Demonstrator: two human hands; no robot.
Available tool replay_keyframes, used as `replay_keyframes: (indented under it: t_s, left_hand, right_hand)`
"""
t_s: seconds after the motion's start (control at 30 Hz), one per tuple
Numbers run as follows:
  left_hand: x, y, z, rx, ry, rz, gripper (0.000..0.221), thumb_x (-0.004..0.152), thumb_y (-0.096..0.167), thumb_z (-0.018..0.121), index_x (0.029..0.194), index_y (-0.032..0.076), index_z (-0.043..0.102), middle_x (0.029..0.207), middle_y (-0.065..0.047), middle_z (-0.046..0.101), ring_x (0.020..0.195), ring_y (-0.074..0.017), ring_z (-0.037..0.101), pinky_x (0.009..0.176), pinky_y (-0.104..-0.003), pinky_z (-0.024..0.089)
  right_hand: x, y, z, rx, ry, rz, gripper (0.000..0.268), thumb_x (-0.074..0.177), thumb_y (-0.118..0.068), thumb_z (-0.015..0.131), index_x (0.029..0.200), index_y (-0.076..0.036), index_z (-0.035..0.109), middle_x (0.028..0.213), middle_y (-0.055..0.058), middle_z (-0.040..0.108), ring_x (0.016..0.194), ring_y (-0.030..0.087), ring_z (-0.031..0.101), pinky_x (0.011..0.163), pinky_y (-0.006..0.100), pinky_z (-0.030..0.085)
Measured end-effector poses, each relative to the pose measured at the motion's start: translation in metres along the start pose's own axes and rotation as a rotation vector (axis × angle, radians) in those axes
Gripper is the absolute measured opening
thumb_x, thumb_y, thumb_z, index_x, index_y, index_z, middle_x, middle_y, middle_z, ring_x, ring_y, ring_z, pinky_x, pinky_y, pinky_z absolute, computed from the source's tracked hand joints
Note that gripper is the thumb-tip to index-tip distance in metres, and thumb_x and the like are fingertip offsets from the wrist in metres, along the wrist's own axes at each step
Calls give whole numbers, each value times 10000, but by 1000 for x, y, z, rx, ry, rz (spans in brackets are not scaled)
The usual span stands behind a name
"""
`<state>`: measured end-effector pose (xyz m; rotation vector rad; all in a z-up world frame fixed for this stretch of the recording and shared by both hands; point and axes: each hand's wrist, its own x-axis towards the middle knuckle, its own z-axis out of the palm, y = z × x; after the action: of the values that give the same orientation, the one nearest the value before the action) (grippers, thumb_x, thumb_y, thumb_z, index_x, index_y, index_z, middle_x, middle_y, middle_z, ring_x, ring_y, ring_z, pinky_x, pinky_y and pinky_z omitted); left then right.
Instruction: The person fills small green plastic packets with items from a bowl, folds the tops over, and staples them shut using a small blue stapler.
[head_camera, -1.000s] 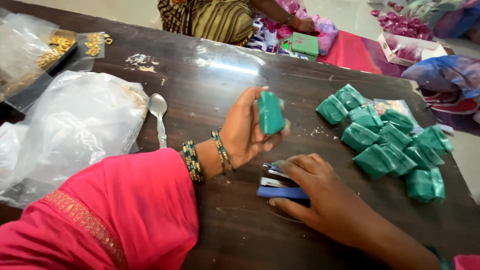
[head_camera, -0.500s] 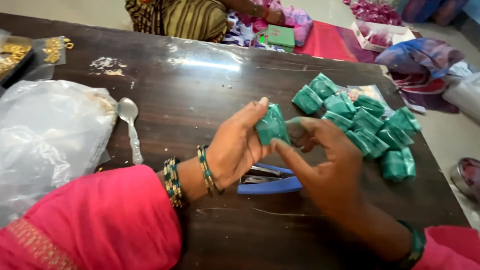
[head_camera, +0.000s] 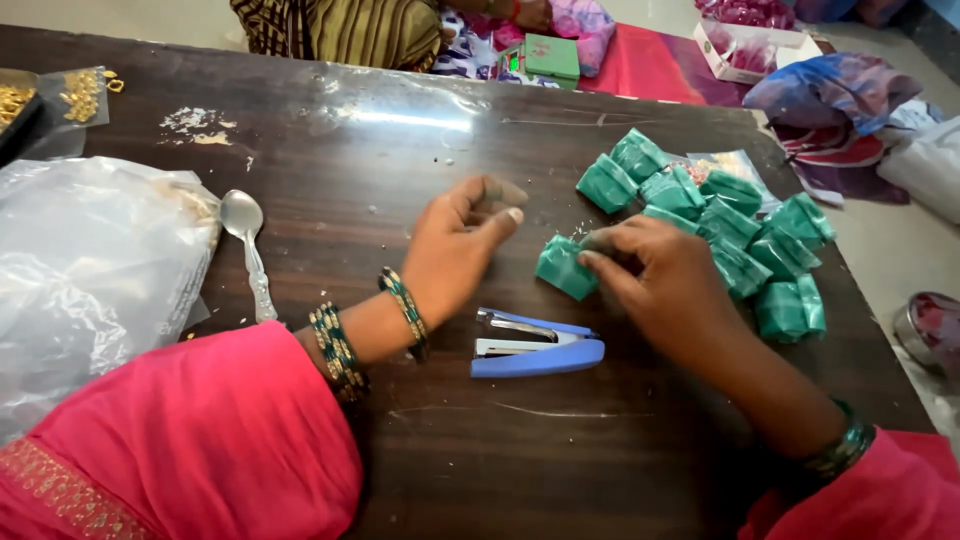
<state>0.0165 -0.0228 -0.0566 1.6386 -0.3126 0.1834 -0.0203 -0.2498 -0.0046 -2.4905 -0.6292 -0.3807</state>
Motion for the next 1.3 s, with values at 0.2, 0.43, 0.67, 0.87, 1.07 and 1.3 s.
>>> replay_keyframes:
  t_s: [0.2, 0.43, 0.67, 0.87, 1.07, 1.3]
  left_hand:
    - [-5, 3, 2, 86, -72, 52, 155, 908, 92, 671, 1035, 60, 755, 876, 19, 763, 767, -46, 650, 677, -236, 526]
    - [-8, 8, -1, 194, -11, 26, 146, 892, 101, 681, 991, 91, 787, 755, -22, 703, 661, -71, 550, 606, -268, 469]
    - [-9, 21, -3, 390, 23, 2, 158, 886, 134, 696, 1002, 123, 801, 711, -138, 578, 635, -179, 454, 596, -345, 416]
    - [-12, 5, -3, 320, 59, 273, 112, 874, 118, 680, 946, 101, 763, 915, -106, 751, 904, -234, 689, 845, -361, 511]
    - [-17, 13, 0, 409, 51, 243, 120, 854, 123, 705, 956, 123, 767, 964, -108, 727, 975, -307, 647, 854, -399, 508]
    - [-21, 24, 2, 413, 40, 306, 176, 809, 192, 778, 960, 106, 743, 949, -109, 709, 950, -300, 636, 816, -409, 509]
  right_hand:
    - [-6, -10, 1, -107, 121, -167, 95, 862, -107, 756, 928, -39, 763, 955, 126, 707, 942, 317, 659, 800, 407, 515]
    - [-9, -14, 11, -145, 68, -191, 76, 854, -95, 748, 861, -26, 716, 890, 121, 643, 918, 333, 614, 796, 437, 505]
    - [-4, -4, -15, -142, 199, -174, 56, 875, -98, 751, 902, -48, 745, 938, 113, 687, 964, 307, 625, 834, 435, 505]
    - [-4, 51, -84, -326, 362, -56, 143, 952, -128, 770, 1060, -34, 772, 1011, 145, 711, 960, 312, 661, 858, 446, 500]
    - [-3, 90, -75, -340, 248, 124, 213, 908, -187, 753, 1049, -29, 777, 985, 173, 714, 923, 371, 670, 814, 467, 512]
    - [-1, 69, -79, -403, 274, 99, 287, 888, -234, 757, 1085, -25, 771, 1023, 175, 726, 945, 368, 661, 826, 471, 504]
